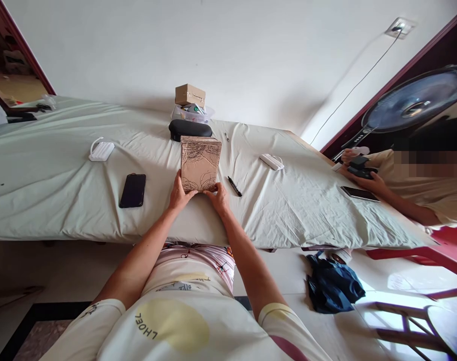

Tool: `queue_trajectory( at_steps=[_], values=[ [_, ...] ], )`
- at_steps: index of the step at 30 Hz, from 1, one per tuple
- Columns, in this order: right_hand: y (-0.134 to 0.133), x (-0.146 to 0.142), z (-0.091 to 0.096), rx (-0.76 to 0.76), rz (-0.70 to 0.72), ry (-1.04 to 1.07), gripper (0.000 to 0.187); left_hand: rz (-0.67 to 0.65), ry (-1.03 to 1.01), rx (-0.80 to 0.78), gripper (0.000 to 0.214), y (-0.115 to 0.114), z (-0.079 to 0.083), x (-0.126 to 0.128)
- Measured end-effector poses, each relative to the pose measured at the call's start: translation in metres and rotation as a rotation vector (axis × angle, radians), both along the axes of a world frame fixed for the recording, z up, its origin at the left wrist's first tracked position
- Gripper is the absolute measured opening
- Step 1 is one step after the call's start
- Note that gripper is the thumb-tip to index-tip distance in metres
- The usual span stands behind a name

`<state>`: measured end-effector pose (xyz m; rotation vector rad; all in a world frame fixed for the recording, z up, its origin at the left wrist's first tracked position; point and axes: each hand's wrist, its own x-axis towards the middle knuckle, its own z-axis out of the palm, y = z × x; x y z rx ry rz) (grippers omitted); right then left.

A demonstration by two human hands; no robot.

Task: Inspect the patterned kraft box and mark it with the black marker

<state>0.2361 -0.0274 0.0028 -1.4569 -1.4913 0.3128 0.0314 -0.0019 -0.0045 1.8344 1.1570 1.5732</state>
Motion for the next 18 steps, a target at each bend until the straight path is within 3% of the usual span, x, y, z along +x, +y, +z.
queue_trajectory(
  at_steps=[10,18],
  values=[
    [-0.010,0.000,0.015,-0.075,0.087,-0.006,0.036,-0.005,-0.057,-0.094,0.117,-0.002,0.003,-0.001],
    [-0.011,0.007,0.015,-0.038,0.086,-0.054,0.052,-0.035,-0.059,-0.080,0.112,0.001,0.000,-0.004]
  ],
)
